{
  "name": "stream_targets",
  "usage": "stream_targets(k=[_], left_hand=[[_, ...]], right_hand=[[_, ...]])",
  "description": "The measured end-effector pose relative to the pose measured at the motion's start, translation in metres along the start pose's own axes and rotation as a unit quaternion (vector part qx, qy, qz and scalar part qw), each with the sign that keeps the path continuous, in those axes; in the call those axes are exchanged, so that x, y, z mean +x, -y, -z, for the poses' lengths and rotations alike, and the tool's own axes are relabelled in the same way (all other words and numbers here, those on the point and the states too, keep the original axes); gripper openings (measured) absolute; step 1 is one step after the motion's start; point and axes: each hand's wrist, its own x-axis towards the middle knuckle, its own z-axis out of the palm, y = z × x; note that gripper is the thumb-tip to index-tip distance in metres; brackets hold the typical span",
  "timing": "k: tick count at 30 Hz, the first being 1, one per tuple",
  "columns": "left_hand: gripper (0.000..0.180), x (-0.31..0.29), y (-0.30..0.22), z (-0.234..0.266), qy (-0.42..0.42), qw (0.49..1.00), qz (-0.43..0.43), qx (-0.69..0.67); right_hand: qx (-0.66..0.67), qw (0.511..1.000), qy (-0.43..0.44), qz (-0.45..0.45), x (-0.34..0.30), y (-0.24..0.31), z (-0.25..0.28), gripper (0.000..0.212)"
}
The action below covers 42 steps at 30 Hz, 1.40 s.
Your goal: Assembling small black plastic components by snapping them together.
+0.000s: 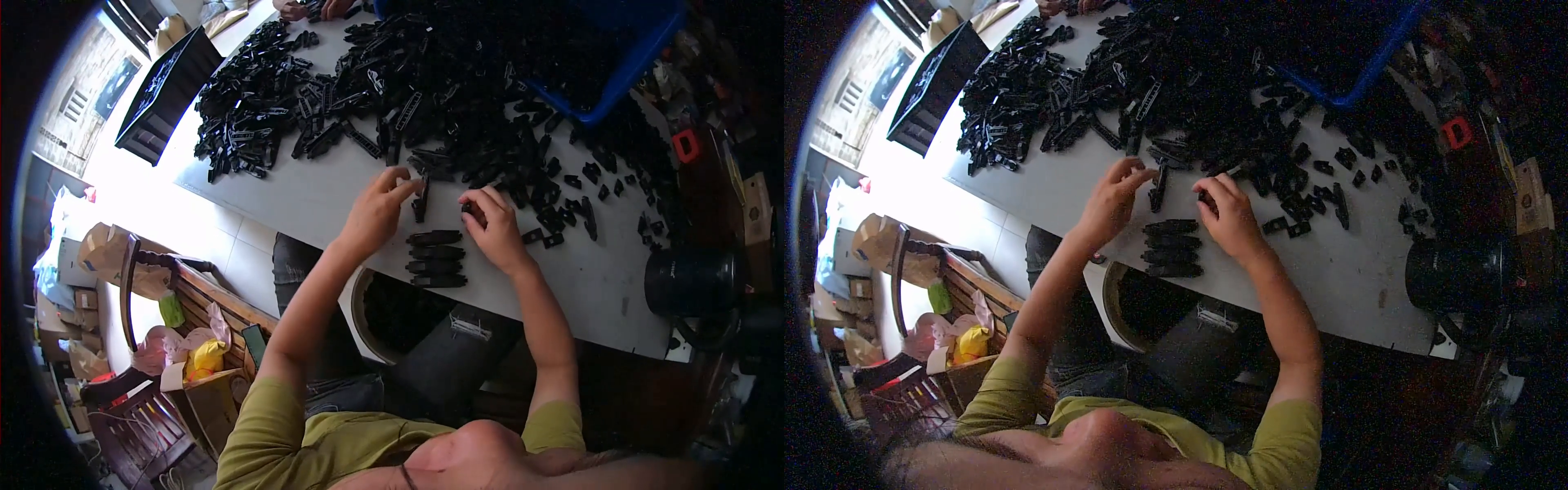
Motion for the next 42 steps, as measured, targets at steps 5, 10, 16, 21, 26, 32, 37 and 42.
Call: stream_targets(k=[5, 10, 16, 21, 26, 32, 37, 42], left_hand=[[0.035, 0.012, 0.003, 0.010, 0.072, 0.989, -0.075, 0.108], [0.034, 0.010, 0.006, 0.012, 0.119, 0.990, -0.077, -0.004], [0.020, 0.005, -0.007, 0.000, 0.099, 0.994, -0.028, -0.022], [0.019, 0.002, -0.009, 0.002, 0.076, 0.992, -0.001, -0.104], [0.018, 0.000, -0.003, -0.002, 0.079, 0.991, 0.011, -0.103], [0.018, 0.006, -0.004, -0.003, 0.096, 0.988, -0.014, -0.116], [0.018, 0.003, -0.004, -0.008, 0.083, 0.988, 0.006, -0.131], [0.017, -0.002, -0.005, -0.004, 0.097, 0.986, -0.104, -0.082]], right_hand=[[-0.115, 0.993, -0.007, 0.023, -0.002, -0.011, 0.000, 0.024], [-0.218, 0.975, -0.010, 0.028, -0.003, -0.006, -0.003, 0.024], [-0.110, 0.989, -0.023, -0.097, -0.001, -0.003, 0.005, 0.021], [-0.061, 0.998, 0.023, 0.018, -0.003, -0.006, -0.001, 0.026], [-0.080, 0.996, 0.044, 0.004, -0.002, -0.009, 0.005, 0.028], [-0.070, 0.994, 0.072, -0.042, 0.007, -0.004, 0.002, 0.027], [-0.106, 0.993, 0.026, 0.051, 0.004, -0.008, -0.004, 0.024], [-0.056, 0.989, -0.134, -0.040, 0.005, -0.014, 0.031, 0.016]])
